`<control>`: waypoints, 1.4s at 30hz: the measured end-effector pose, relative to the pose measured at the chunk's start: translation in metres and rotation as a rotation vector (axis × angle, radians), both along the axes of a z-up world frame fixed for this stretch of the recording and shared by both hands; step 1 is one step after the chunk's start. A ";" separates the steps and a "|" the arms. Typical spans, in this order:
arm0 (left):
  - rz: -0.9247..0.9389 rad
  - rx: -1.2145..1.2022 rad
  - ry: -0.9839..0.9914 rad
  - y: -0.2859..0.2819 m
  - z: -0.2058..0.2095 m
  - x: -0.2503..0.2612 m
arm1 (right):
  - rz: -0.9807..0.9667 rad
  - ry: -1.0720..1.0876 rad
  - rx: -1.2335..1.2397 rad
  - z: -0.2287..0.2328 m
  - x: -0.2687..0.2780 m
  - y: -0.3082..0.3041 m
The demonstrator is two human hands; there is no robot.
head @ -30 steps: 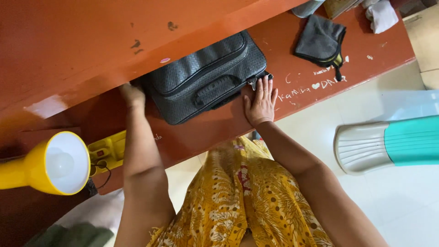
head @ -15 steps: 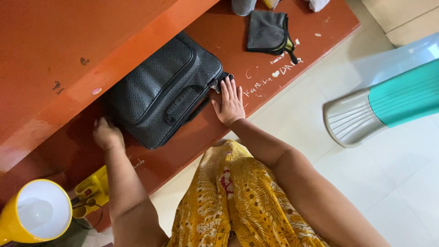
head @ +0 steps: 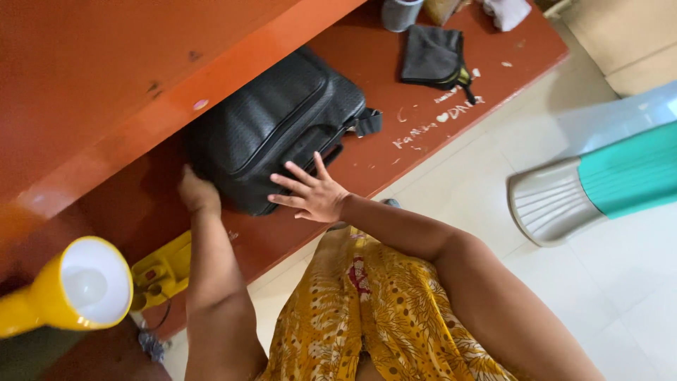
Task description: The person wipes a laptop with a cloth, places it into a black bag, and zips the bag closed. They then move the bag to a shelf, tidy a desk lamp and its cord, and wipe the lamp with the cloth. The workspace is a reddish-brown desk with a yellow lamp and various items.
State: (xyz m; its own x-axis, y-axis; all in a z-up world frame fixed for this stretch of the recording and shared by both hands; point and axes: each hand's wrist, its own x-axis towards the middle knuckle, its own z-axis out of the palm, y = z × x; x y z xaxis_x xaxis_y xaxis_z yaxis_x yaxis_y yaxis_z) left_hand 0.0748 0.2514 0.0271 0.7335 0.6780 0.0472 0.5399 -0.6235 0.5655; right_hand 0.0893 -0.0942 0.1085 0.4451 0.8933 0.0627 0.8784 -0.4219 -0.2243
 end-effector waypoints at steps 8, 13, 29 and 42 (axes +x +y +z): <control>-0.071 0.009 0.125 0.009 0.008 -0.017 | -0.047 -0.051 0.018 -0.006 0.004 0.036; -0.149 -0.014 0.066 0.007 0.008 -0.025 | -0.105 -0.070 0.129 -0.015 0.010 0.037; -0.379 0.352 0.156 -0.072 0.022 -0.092 | -0.025 0.096 0.134 -0.020 0.035 0.030; -0.287 0.043 0.180 -0.148 0.037 -0.105 | -0.031 -0.127 0.259 -0.013 0.033 -0.017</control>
State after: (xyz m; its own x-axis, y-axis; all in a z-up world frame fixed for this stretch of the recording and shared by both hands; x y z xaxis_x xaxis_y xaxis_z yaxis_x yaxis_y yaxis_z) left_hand -0.0301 0.1037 0.0636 0.8932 0.4430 -0.0766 0.4280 -0.7857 0.4467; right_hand 0.1222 -0.1109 0.0956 0.4464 0.8260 0.3442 0.8937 -0.3923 -0.2174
